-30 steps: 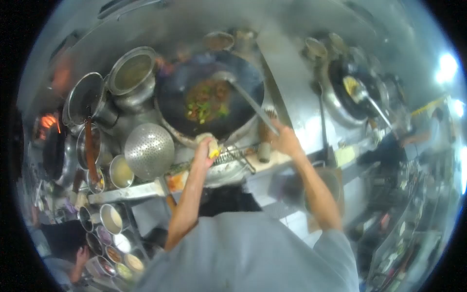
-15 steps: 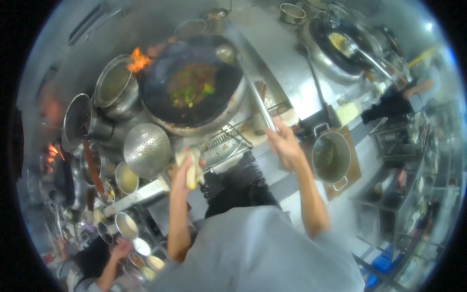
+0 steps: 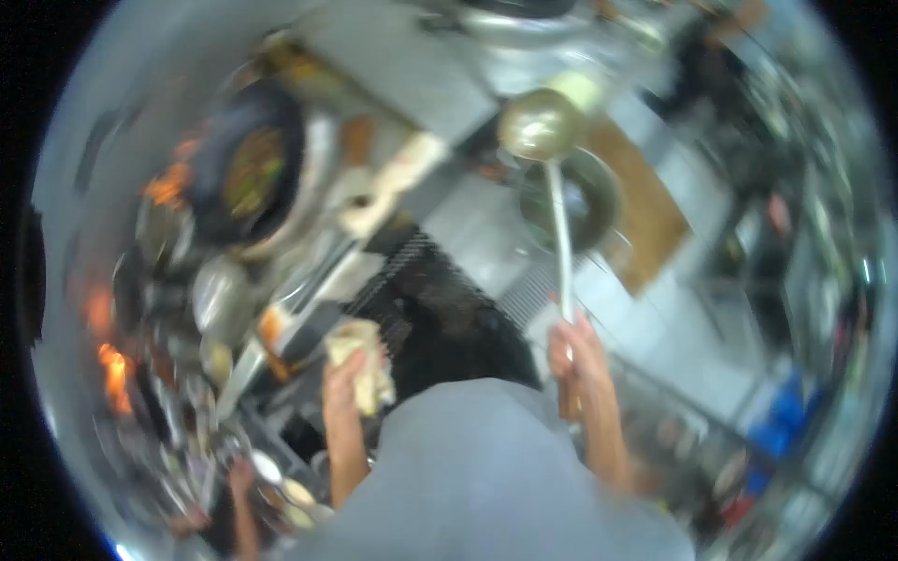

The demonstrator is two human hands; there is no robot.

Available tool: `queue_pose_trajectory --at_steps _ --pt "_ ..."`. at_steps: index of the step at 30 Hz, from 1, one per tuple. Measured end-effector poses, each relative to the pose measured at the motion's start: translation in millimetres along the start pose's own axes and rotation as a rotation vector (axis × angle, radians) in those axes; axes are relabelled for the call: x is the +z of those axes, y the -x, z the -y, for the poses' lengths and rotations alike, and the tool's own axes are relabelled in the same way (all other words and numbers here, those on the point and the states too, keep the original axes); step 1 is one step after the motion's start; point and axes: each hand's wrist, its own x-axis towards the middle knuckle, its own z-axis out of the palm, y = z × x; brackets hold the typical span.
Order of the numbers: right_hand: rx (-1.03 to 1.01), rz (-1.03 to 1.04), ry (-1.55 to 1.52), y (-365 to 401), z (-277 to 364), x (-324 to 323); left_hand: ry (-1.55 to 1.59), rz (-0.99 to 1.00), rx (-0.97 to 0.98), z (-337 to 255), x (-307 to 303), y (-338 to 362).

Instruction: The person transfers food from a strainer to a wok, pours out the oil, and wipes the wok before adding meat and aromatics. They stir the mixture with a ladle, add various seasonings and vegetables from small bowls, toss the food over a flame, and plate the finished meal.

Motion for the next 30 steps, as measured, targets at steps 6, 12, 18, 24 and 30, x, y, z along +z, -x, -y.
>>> queue_pose_trajectory --at_steps 6,12,18,24,30 --pt "-0.055 -0.417 0.629 -25.8 24.3 -78.6 -0.050 0.037 0.066 12.9 33.9 -1.6" --pt "-0.002 -0.411 0.718 -82.7 23.2 -109.7 -0.129 0.108 0.068 10.6 49.9 -1.2" --pt "-0.010 -0.456 0.794 -108.5 22.5 -118.1 -0.088 -0.025 -0.001 22.4 25.0 11.6" --pt "0.036 -0.416 0.655 -91.1 30.2 -111.3 0.079 -0.005 -0.033 22.9 17.8 9.3" --pt "0.037 -0.302 -0.032 -51.4 15.4 -104.9 0.127 -0.032 -0.060 8.9 31.2 -1.6"
